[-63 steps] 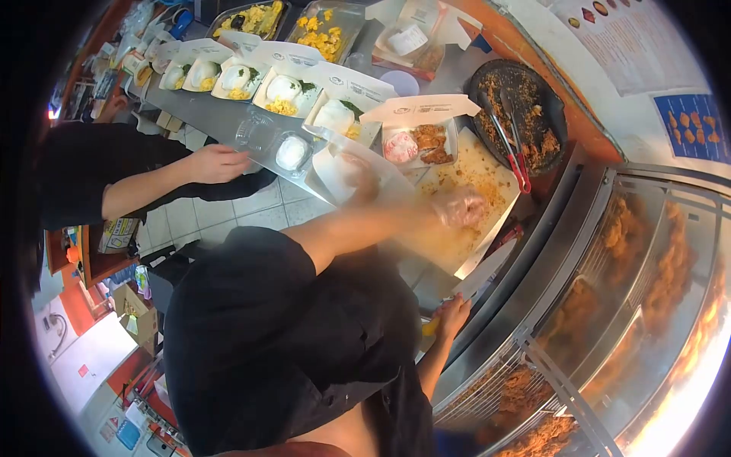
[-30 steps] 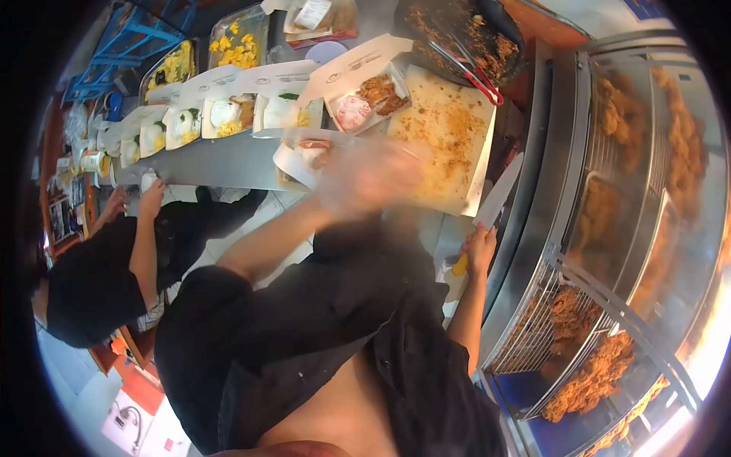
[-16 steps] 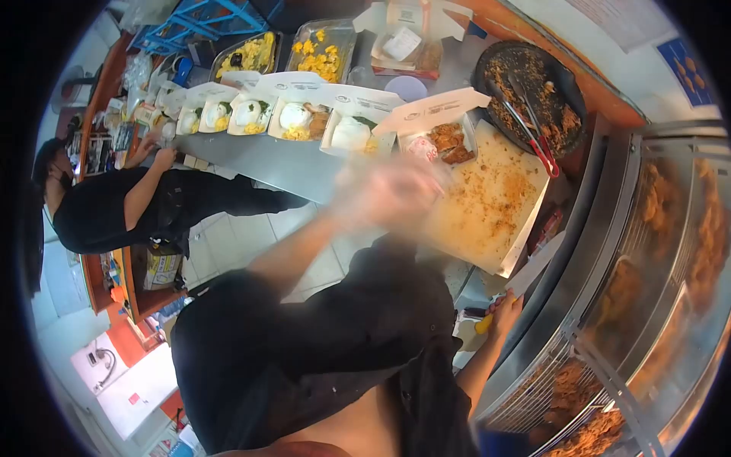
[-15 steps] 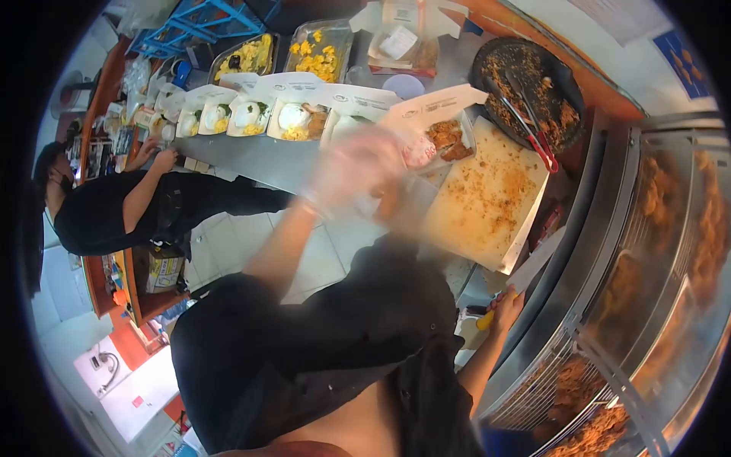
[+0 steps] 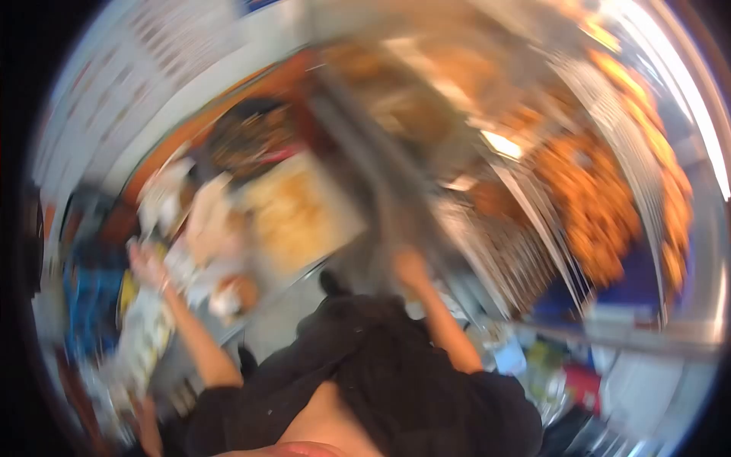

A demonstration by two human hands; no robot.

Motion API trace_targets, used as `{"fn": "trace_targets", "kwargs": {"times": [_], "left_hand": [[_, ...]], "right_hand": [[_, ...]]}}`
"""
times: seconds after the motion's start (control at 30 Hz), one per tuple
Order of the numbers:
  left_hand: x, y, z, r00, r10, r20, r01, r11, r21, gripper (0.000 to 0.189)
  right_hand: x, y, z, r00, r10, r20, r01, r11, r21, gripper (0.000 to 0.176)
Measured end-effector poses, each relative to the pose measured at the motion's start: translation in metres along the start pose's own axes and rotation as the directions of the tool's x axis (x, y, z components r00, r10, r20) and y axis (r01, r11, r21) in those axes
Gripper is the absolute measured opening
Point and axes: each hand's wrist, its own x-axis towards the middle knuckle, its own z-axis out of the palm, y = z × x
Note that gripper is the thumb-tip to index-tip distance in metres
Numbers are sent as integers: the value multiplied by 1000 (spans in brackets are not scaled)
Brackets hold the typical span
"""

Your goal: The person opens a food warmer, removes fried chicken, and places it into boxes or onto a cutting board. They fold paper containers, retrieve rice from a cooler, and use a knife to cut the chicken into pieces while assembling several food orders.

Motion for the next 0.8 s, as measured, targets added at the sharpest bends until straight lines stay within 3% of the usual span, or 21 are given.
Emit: {"fn": "trace_targets", "kwargs": {"times": [0.03,0.07,0.13,0.17,0.2,0.23,0.27,0.3,0.33,0.37,0.4,0.43,0.47,0.5,0.53,0.57,0.67,0.7,0.77,0.8], "left_hand": [[2,65,26,984,158,-78,-175,931,-321,42],[-3,145,51,975,223,-16,-197,822,-534,40],[-45,320,29,911,406,73,-188,567,-802,37],[-69,400,0,808,580,108,-323,588,-742,36],[-95,461,-16,700,714,-19,-446,416,-793,30],[-116,524,-43,509,828,-235,-615,159,-772,26],[-138,570,-52,383,822,-422,-633,-99,-767,23],[-155,621,-80,246,820,-517,-584,-300,-754,27],[-176,667,-94,201,825,-527,-585,-331,-741,26],[-190,711,-97,133,850,-510,-590,-345,-730,22],[-214,752,-84,71,791,-607,-693,-399,-601,20],[-227,799,-88,104,979,-178,-475,-108,-873,26],[-233,846,-71,-137,977,-165,-748,-212,-629,31],[-241,884,-53,-348,936,-56,-887,-348,-303,36],[-248,908,-49,-335,940,-62,-894,-338,-294,36],[-254,928,-45,-265,964,-20,-856,-245,-455,42],[-273,969,-44,-92,984,154,-572,74,-817,57],[-284,977,-49,-79,985,151,-577,79,-813,57],[-306,996,-62,-112,908,403,-551,280,-786,69],[-312,1004,-65,-105,910,400,-554,281,-784,69]], "right_hand": [[-10,26,17,996,16,-91,-9,997,77,49],[-11,25,11,980,188,72,-195,975,104,49],[-29,14,-15,984,140,112,-162,964,211,41],[-37,18,-17,987,95,130,-123,965,232,38],[-45,20,-24,990,55,131,-86,965,246,37],[-54,21,-31,990,6,140,-43,965,260,36],[-60,21,-40,983,22,180,-70,961,267,37],[-67,22,-47,976,22,215,-82,958,273,38],[-73,30,-44,986,-18,166,-28,962,273,39],[-80,29,-54,975,12,224,-78,954,288,40],[-86,36,-53,976,18,217,-83,952,296,40],[-93,44,-52,977,24,212,-88,950,300,40],[-100,49,-55,981,22,193,-78,955,285,40],[-107,54,-62,985,20,173,-67,961,270,39],[-115,53,-78,980,42,194,-96,955,280,39],[-122,58,-84,980,36,194,-89,959,269,39],[-140,69,-102,965,181,189,-236,916,325,43],[-146,78,-98,967,172,188,-226,921,316,43],[-152,100,-93,983,162,82,-180,931,317,50],[-154,99,-105,958,207,200,-260,919,295,56]]}}
